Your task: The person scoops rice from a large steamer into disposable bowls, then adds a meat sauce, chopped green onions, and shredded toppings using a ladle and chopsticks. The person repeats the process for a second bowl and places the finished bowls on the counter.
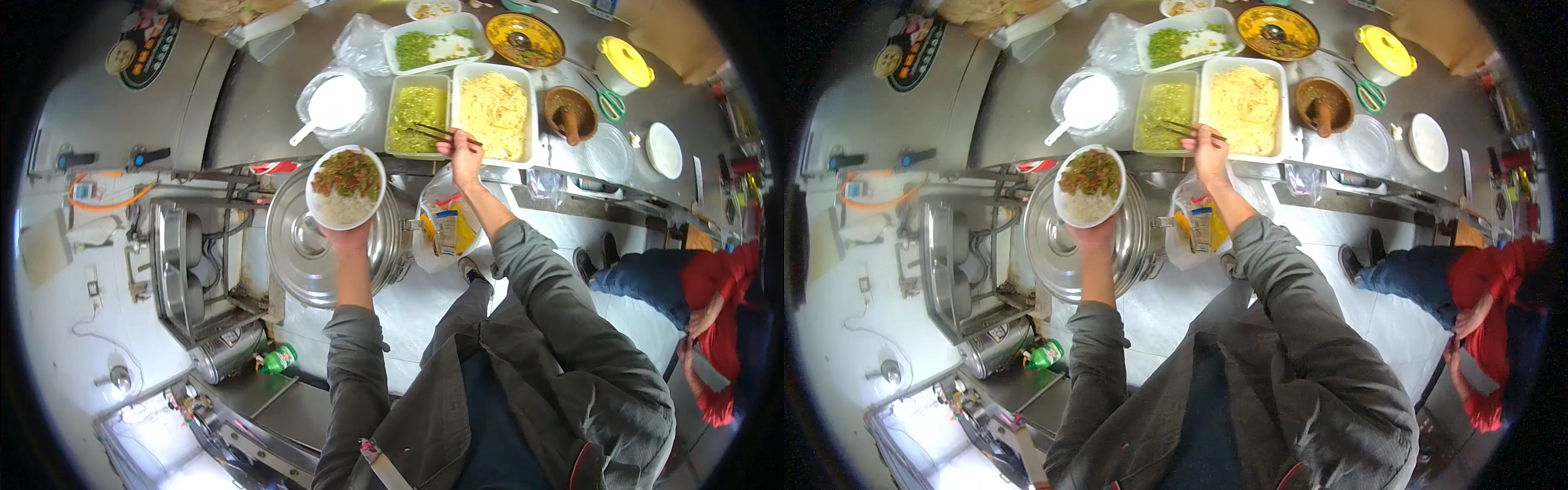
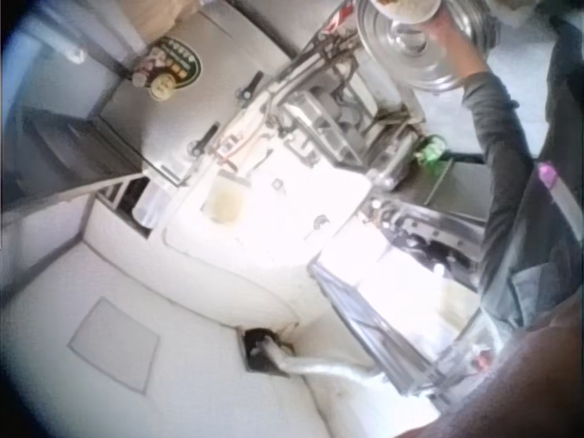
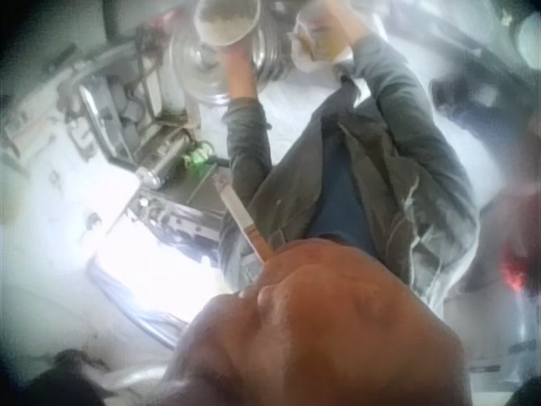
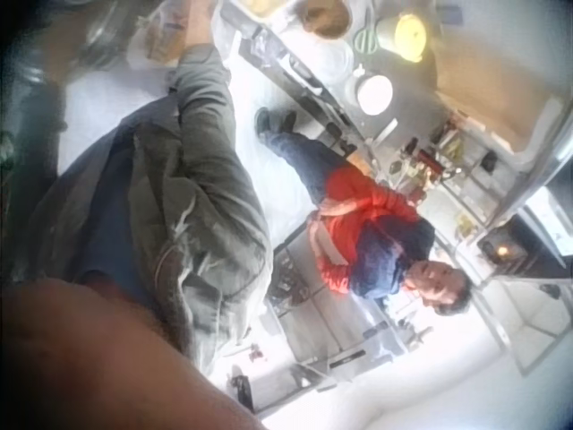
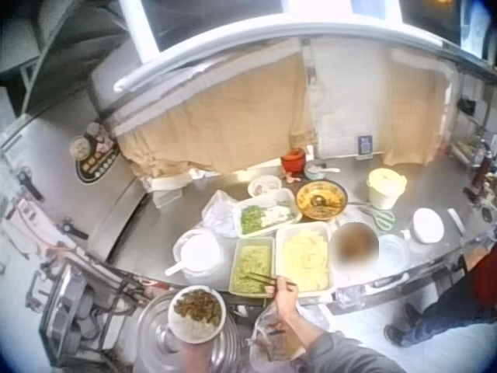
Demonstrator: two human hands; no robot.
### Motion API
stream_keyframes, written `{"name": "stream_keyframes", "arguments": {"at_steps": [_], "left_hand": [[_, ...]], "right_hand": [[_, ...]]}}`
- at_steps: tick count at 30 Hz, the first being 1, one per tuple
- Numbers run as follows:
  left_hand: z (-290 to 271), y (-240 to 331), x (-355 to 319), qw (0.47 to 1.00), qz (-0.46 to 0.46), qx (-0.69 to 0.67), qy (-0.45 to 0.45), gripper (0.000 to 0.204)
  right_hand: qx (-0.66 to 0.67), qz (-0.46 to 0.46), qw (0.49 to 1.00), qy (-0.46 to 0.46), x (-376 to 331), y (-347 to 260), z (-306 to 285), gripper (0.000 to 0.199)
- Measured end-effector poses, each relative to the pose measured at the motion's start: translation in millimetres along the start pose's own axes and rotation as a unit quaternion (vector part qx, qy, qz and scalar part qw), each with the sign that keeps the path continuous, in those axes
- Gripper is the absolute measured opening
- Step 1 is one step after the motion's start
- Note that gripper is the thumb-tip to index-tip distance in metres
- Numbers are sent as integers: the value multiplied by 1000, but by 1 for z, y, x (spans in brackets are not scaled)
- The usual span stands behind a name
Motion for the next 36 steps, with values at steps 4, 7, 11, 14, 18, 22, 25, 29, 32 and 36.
{"name": "stream_keyframes", "arguments": {"at_steps": [4, 7, 11, 14, 18, 22, 25, 29, 32, 36], "left_hand": [[-8, -1, 7, 999, -14, -24, -34, 64], [-2, -17, 12, 996, -26, -52, -62, 69], [5, -34, 30, 994, -34, -58, -83, 66], [18, -42, 27, 990, -28, -67, -119, 61], [25, -49, 36, 991, -30, -89, -94, 57], [35, -61, 30, 987, -62, -92, -114, 56], [44, -68, 32, 990, -60, -73, -103, 56], [44, -77, 37, 990, -55, -74, -108, 54], [58, -85, 40, 990, -55, -70, -114, 55], [75, -89, 32, 992, -68, -52, -96, 57]], "right_hand": [[34, 13, 999, 2, 0, -9, -3, 30], [-11, -13, 1000, -6, 0, -35, -7, 31], [-31, -6, 999, -9, 13, -43, -15, 27], [15, 12, 1000, 4, 16, -39, -25, 27], [25, 31, 999, 18, 31, -34, -41, 26], [42, 41, 998, 30, 27, -49, -44, 28], [56, 26, 998, 1, 27, -78, -33, 29], [27, -4, 995, -95, -21, -141, 14, 32], [-73, -56, 986, -143, -67, -161, 43, 36], [-150, -90, 946, -275, -125, -157, 80, 29]]}}
Point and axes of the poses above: each hand's wrist, its own x-axis towards the middle knuckle, its own z-axis out of the palm, y = z × x, the point moved 9 cm from there along x, towards the middle knuckle, and after that the axes turned 2 degrees about -z, right-handed, at the moved point
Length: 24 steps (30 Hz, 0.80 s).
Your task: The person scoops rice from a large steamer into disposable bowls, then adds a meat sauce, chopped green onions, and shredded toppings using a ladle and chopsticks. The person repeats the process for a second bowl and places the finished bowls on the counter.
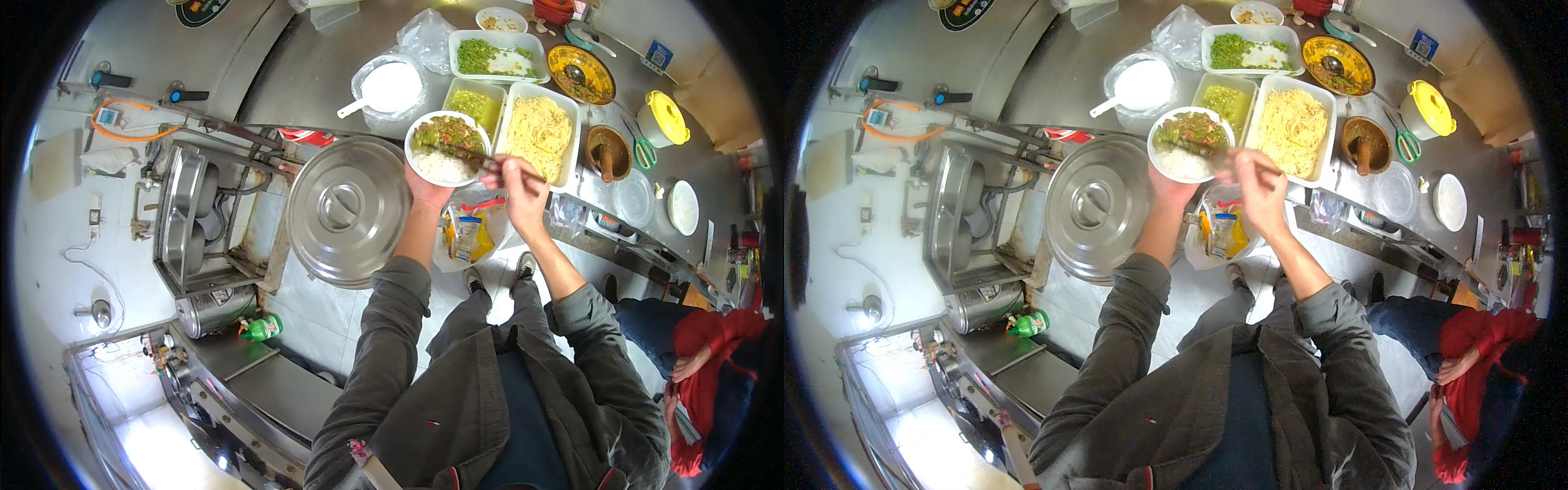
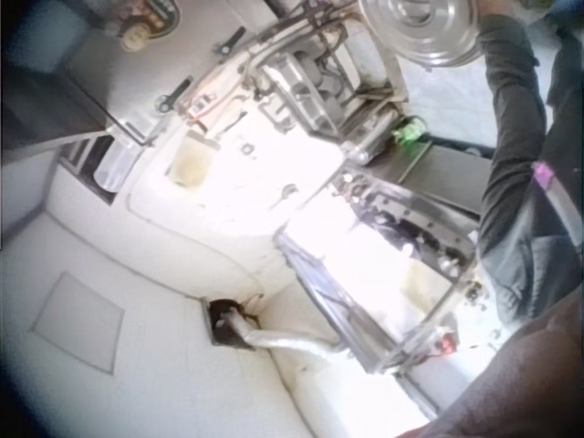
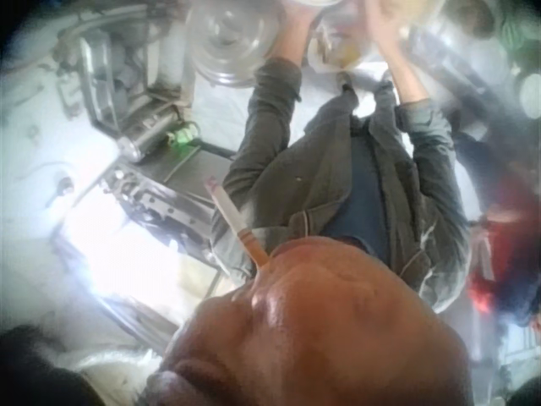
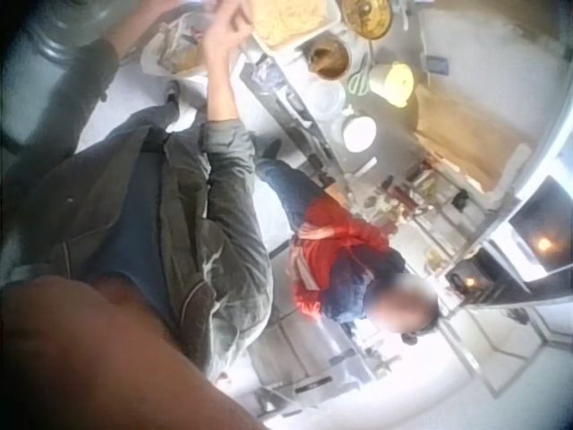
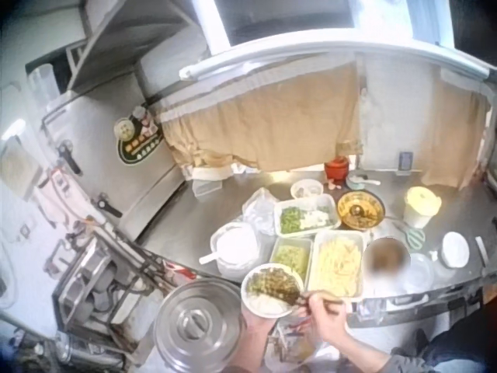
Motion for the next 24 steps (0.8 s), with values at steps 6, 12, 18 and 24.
{"name": "stream_keyframes", "arguments": {"at_steps": [6, 12, 18, 24], "left_hand": [[10, 2, -3, 1000, 7, -20, -20, 57], [-1, 2, -4, 999, -9, -41, -17, 58], [-15, 7, -5, 999, 39, 7, -9, 57], [-3, 0, -6, 999, -2, -28, -39, 61]], "right_hand": [[-100, -49, 989, -95, -25, -34, 11, 23], [-46, 25, 999, -3, -26, -27, -22, 45], [-2, 44, 999, 11, -33, -9, -9, 37], [3, 63, 998, 9, -41, -8, -10, 34]]}}
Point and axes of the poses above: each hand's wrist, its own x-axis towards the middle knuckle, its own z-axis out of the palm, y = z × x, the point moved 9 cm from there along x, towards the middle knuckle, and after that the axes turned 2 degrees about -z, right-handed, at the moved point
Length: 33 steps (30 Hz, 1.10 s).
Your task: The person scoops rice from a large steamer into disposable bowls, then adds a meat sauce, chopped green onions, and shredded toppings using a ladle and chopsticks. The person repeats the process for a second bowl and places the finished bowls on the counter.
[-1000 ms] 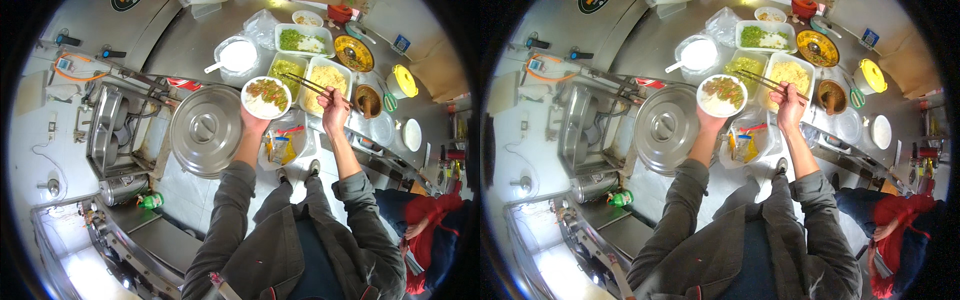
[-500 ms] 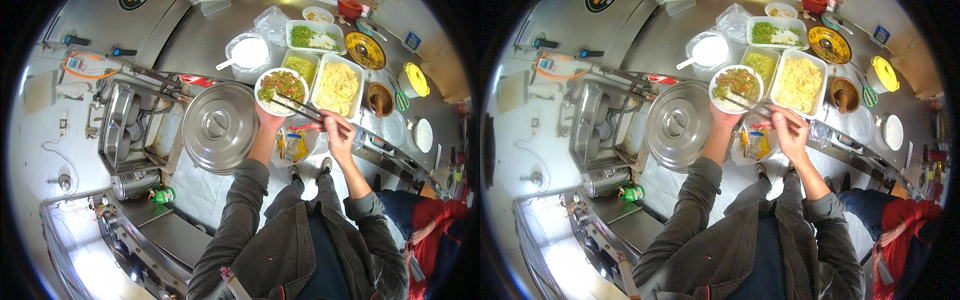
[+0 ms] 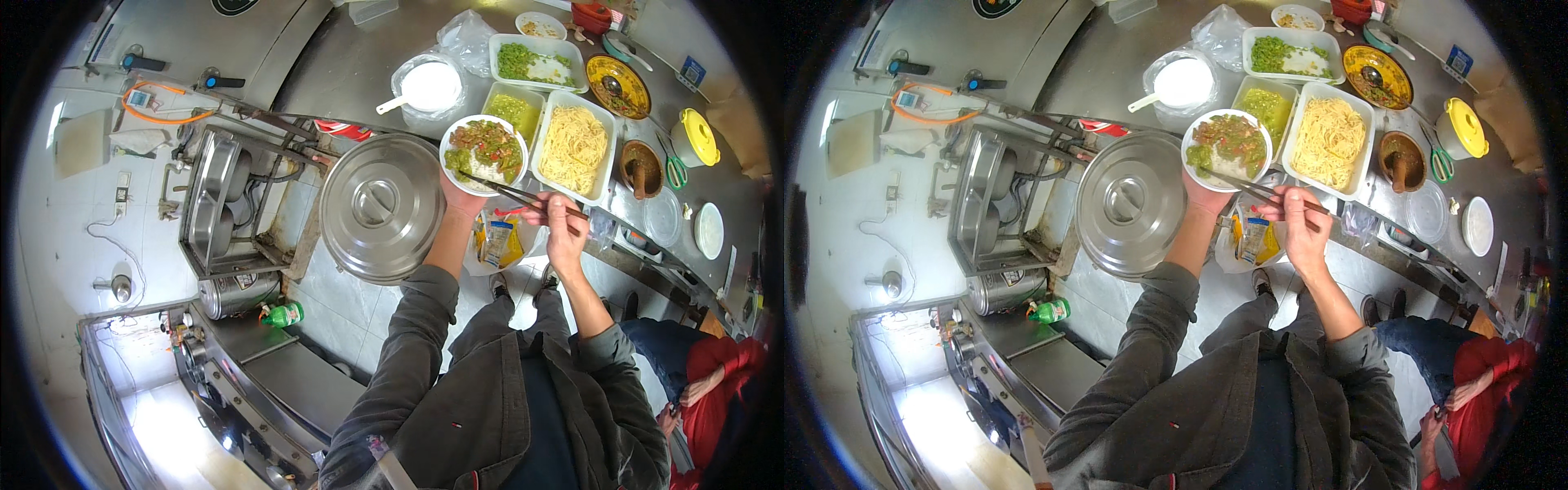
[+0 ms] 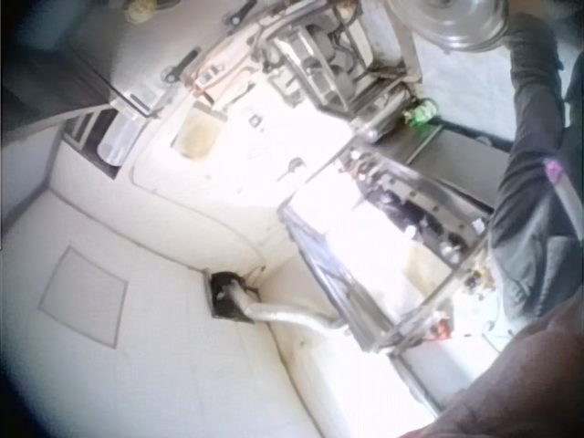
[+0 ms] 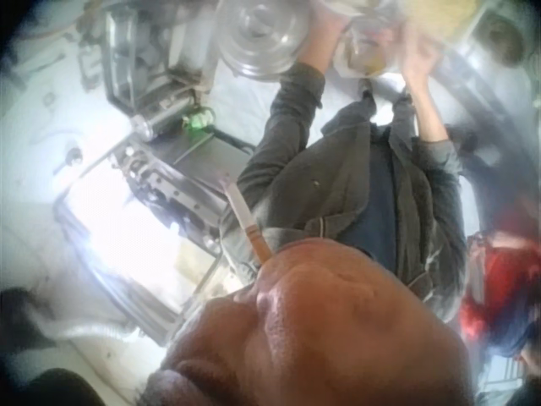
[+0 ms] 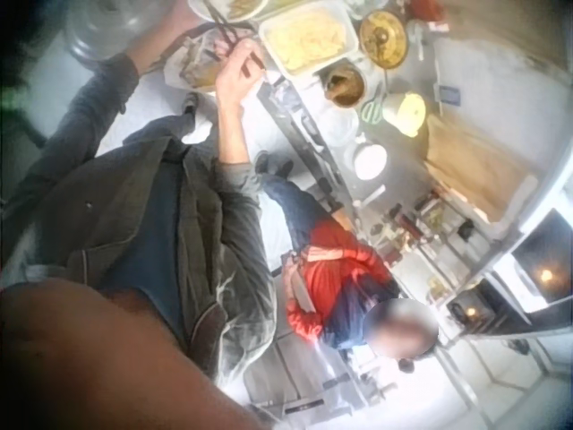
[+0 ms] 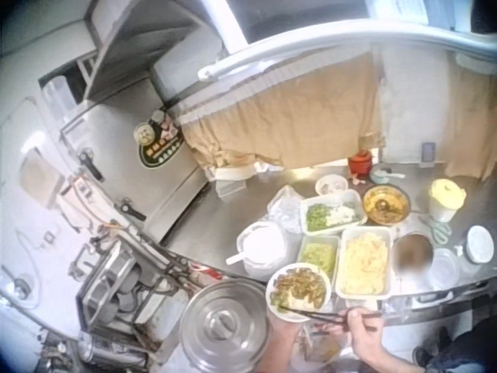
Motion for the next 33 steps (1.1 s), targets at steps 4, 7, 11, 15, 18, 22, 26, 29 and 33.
{"name": "stream_keyframes", "arguments": {"at_steps": [4, 7, 11, 15, 18, 22, 26, 29, 33], "left_hand": [[0, 6, 0, 1000, 5, -10, -1, 61], [5, 6, -8, 1000, 3, -9, -2, 61], [12, 5, -13, 1000, -2, 1, -6, 58], [10, 0, -19, 1000, 5, 24, 1, 54], [4, 0, -17, 1000, -4, 27, 8, 54], [-4, 0, -22, 999, 12, 11, 37, 54], [8, 1, -19, 1000, 8, 14, -13, 55], [9, 1, -22, 999, -1, 11, -39, 58], [-3, 3, -22, 998, 2, 48, -48, 64]], "right_hand": [[-22, 3, 1000, 10, -2, -18, -2, 33], [-43, -25, 999, 14, -5, -35, -9, 32], [-8, -18, 1000, -21, 8, -13, 3, 34], [29, 2, 1000, -7, 6, 6, 9, 33], [2, -6, 1000, -11, 9, 3, 12, 33], [-10, -27, 1000, -3, -4, -30, 10, 32], [4, -32, 999, -32, -9, -22, 20, 31], [-1, -4, 999, -32, -18, -9, 10, 30], [-6, 17, 1000, -3, -20, -5, -7, 35]]}}
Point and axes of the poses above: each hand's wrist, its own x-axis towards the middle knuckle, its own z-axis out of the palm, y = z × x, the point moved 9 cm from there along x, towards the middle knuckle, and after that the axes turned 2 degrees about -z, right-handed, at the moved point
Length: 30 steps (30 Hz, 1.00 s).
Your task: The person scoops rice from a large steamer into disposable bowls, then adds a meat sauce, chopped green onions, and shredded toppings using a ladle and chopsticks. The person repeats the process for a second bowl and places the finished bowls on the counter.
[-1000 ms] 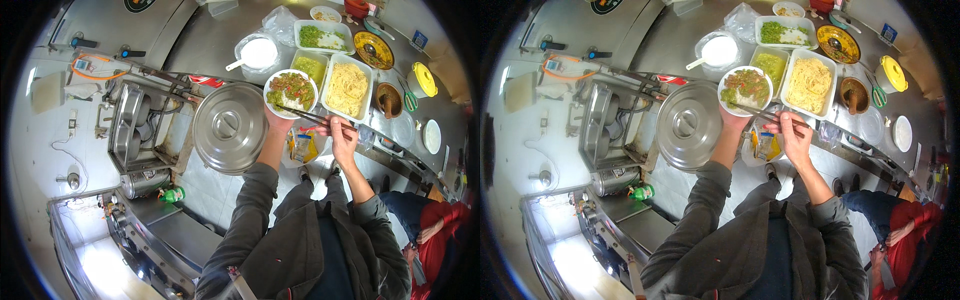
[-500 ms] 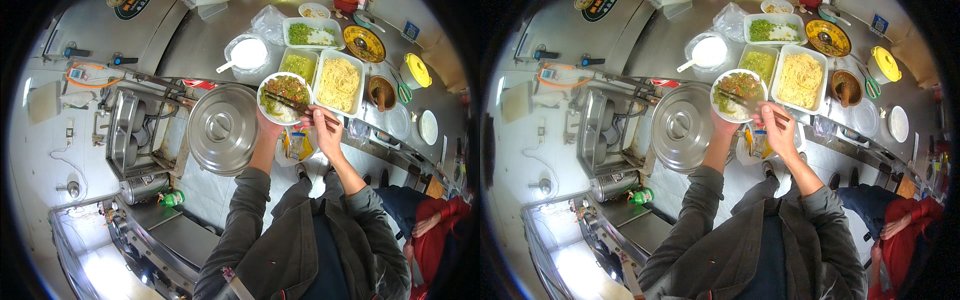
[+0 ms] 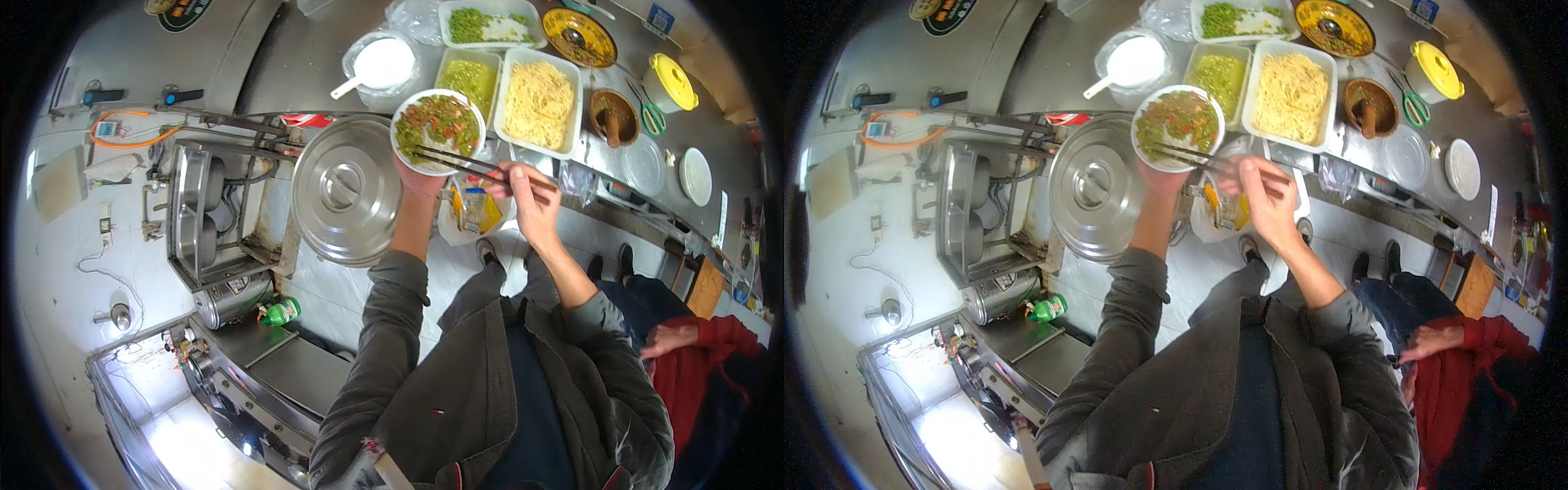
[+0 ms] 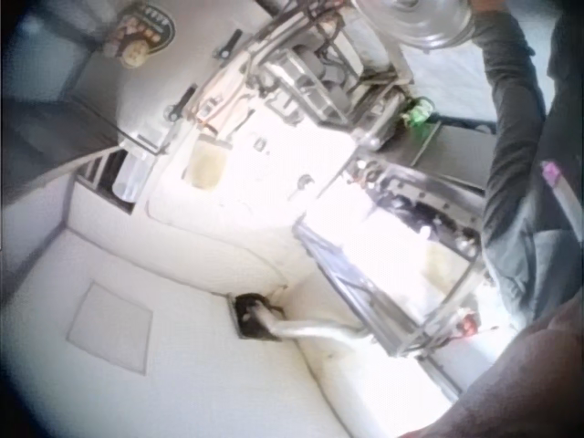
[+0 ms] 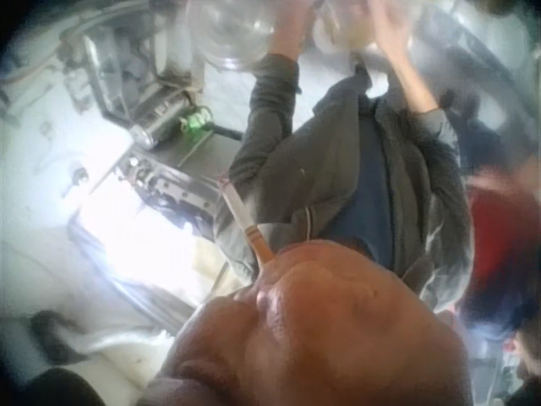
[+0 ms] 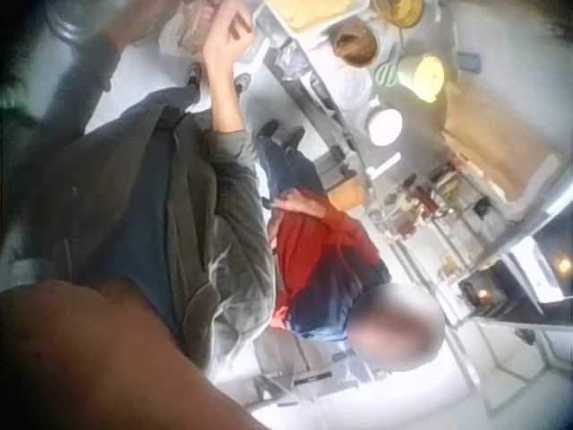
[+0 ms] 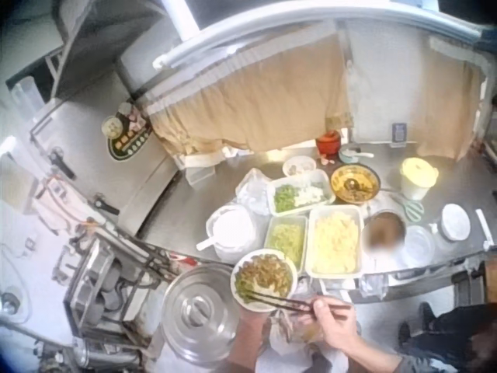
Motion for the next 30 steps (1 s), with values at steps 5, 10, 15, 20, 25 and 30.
{"name": "stream_keyframes", "arguments": {"at_steps": [5, 10, 15, 20, 25, 30], "left_hand": [[-1, 0, -8, 998, 8, 43, 34, 67], [-12, 2, -10, 995, 28, 86, 52, 66], [-34, 2, -33, 994, 15, 59, 90, 73], [-45, -9, -56, 991, 7, 11, 135, 68], [-40, -6, -69, 985, 18, 19, 172, 64], [-50, 4, -57, 989, 26, -6, 148, 64]], "right_hand": [[56, 26, 997, 40, -2, 14, -25, 37], [76, 14, 994, 74, 9, 11, -52, 36], [108, -23, 982, 154, 61, 20, -95, 33], [28, 54, 990, 130, 142, 101, -88, 32], [-9, -5, 989, 144, 169, 150, -71, 35], [74, 9, 978, 196, 163, 165, -73, 32]]}}
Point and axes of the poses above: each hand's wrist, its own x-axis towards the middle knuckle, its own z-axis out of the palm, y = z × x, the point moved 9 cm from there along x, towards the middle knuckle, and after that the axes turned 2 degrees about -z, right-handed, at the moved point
